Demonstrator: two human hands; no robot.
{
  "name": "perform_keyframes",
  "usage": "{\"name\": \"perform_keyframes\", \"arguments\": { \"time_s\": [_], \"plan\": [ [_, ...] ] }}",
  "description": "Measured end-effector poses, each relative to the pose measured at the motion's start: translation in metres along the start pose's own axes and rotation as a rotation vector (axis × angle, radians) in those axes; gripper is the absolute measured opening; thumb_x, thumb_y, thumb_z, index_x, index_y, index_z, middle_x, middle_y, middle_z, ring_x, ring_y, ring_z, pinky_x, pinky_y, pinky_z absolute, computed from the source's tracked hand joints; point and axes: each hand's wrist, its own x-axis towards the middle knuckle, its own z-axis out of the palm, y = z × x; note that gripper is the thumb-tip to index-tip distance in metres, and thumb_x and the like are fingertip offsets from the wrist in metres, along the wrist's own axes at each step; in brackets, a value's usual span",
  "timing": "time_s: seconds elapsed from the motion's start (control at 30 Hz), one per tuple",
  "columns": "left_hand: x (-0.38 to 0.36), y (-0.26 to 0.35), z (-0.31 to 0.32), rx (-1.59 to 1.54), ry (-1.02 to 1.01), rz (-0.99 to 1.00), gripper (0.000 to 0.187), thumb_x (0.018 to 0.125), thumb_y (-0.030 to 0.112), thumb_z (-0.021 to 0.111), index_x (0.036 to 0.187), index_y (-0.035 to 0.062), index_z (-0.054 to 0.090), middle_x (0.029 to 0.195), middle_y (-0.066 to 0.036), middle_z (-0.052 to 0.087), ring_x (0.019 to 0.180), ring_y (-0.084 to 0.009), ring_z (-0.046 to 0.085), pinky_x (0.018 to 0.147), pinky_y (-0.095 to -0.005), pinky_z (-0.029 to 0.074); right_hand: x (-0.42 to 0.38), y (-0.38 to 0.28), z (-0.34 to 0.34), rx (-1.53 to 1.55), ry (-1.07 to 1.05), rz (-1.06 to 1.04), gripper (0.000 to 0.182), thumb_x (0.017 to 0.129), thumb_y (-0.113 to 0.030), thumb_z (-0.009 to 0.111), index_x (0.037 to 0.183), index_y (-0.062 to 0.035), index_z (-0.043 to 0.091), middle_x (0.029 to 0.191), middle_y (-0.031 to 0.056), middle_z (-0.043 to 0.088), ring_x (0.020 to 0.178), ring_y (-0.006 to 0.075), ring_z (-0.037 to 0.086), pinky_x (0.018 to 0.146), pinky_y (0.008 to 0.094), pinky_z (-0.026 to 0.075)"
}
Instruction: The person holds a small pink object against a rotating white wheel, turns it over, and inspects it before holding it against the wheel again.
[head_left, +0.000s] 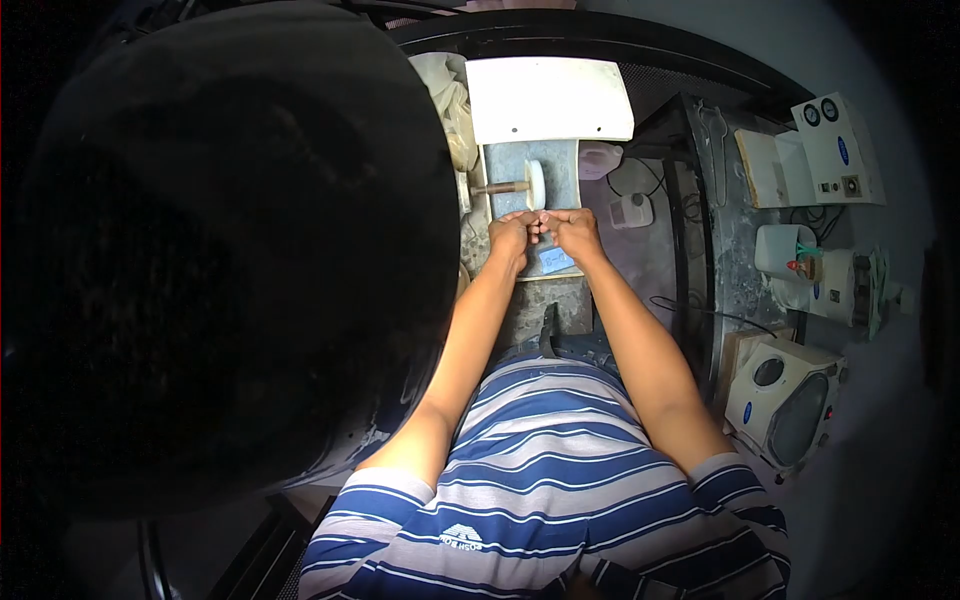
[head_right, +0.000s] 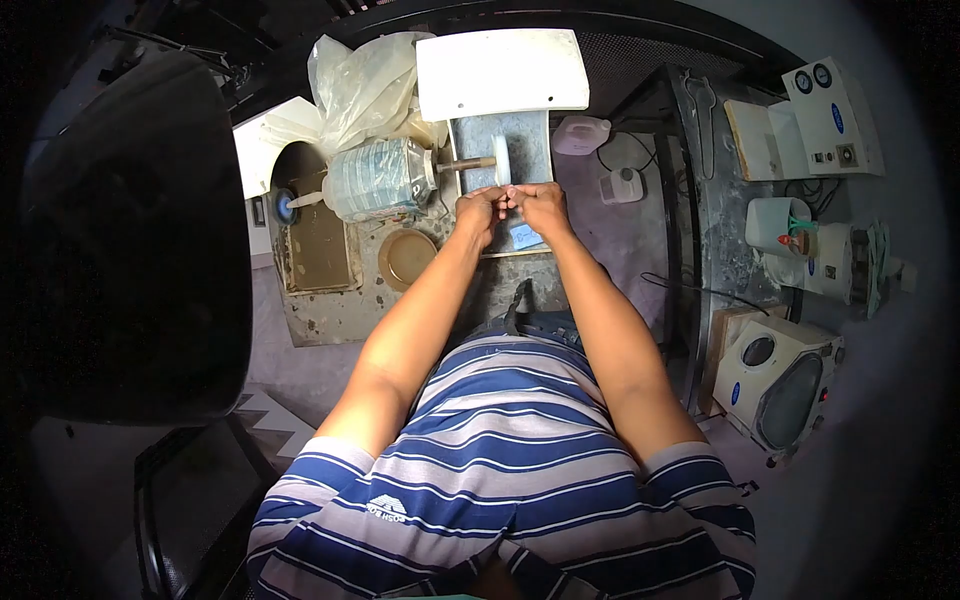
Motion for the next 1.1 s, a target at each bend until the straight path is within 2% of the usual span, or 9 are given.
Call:
{"name": "perform_keyframes", "arguments": {
  "time_s": [0.17,0.27,0.43,0.47,0.53,0.63,0.87,0.93,1.1],
  "plan": [
    [0.004,0.003,-0.001,0.013,0.038,-0.028,0.004,0.081,0.000,0.062,0.079,-0.0038,0.063,0.071,-0.009,0.064,0.057,-0.0148,0.059,0.046,-0.0234,0.042,0.000,-0.004,0.004,-0.005,0.014,0.040,0.018,0.084,-0.014,0.066,0.092,0.0009,0.071,0.068,0.0032,0.065,0.051,0.0064,0.049,0.045,0.0223,0.039],
    [-0.002,0.007,0.000,0.026,0.043,-0.035,0.003,0.080,-0.001,0.063,0.082,-0.0034,0.063,0.072,-0.009,0.064,0.058,-0.0148,0.059,0.047,-0.0232,0.043,-0.001,0.000,0.004,0.012,-0.002,0.037,0.022,0.085,-0.013,0.066,0.096,0.0054,0.069,0.070,0.0053,0.066,0.053,0.0067,0.049,0.047,0.0213,0.041],
    [-0.011,0.004,0.001,-0.015,-0.067,0.016,0.008,0.082,0.003,0.066,0.087,-0.0018,0.062,0.074,-0.008,0.066,0.059,-0.0129,0.059,0.050,-0.0219,0.043,-0.006,0.009,-0.004,-0.025,0.003,-0.155,0.020,0.085,-0.011,0.064,0.100,0.0015,0.069,0.070,0.0043,0.066,0.055,0.0067,0.050,0.049,0.0219,0.041],
    [-0.012,0.003,0.001,-0.016,-0.065,0.014,0.008,0.082,0.003,0.066,0.087,-0.0018,0.062,0.074,-0.008,0.066,0.059,-0.0129,0.059,0.050,-0.0219,0.043,-0.006,0.011,-0.006,-0.027,0.002,-0.153,0.020,0.085,-0.011,0.064,0.100,0.0015,0.069,0.070,0.0043,0.066,0.055,0.0067,0.050,0.049,0.0219,0.041],
    [-0.012,0.004,0.001,-0.030,-0.086,-0.006,0.008,0.082,0.004,0.066,0.086,-0.0014,0.062,0.075,-0.008,0.066,0.060,-0.0117,0.059,0.050,-0.0219,0.043,-0.002,0.013,-0.009,-0.159,0.032,-0.325,0.018,0.085,-0.009,0.064,0.099,0.0000,0.070,0.071,0.0046,0.066,0.054,0.0069,0.049,0.048,0.0229,0.041],
    [-0.009,0.002,0.001,-0.033,-0.084,-0.016,0.008,0.082,0.003,0.066,0.087,-0.0012,0.062,0.075,-0.007,0.066,0.059,-0.0113,0.059,0.050,-0.0215,0.043,0.001,0.017,-0.011,-0.192,0.041,-0.398,0.018,0.084,-0.009,0.064,0.098,0.0002,0.070,0.071,0.0046,0.066,0.053,0.0070,0.050,0.049,0.0237,0.041],
    [-0.002,0.000,0.001,-0.045,-0.045,-0.060,0.006,0.082,0.004,0.065,0.084,-0.0015,0.064,0.072,-0.006,0.065,0.057,-0.0111,0.056,0.047,-0.0212,0.041,-0.001,0.006,-0.006,-0.219,0.078,-0.259,0.017,0.085,-0.010,0.064,0.097,0.0014,0.070,0.069,0.0037,0.066,0.052,0.0072,0.050,0.048,0.0242,0.041],
    [0.005,-0.003,-0.002,-0.062,-0.016,-0.077,0.004,0.080,0.001,0.065,0.081,-0.0026,0.064,0.070,-0.008,0.065,0.053,-0.0108,0.057,0.043,-0.0205,0.040,-0.004,-0.003,-0.004,-0.208,0.057,-0.150,0.018,0.085,-0.011,0.065,0.096,0.0021,0.070,0.068,0.0038,0.066,0.051,0.0070,0.049,0.048,0.0236,0.041],
    [-0.003,0.004,0.003,-0.011,0.004,-0.065,0.006,0.081,0.002,0.062,0.081,-0.0025,0.065,0.069,-0.006,0.063,0.055,-0.0113,0.055,0.046,-0.0209,0.039,-0.010,-0.013,-0.001,-0.096,0.034,-0.050,0.019,0.085,-0.013,0.065,0.094,0.0025,0.070,0.068,0.0040,0.066,0.053,0.0065,0.050,0.047,0.0223,0.041]
  ]
}}
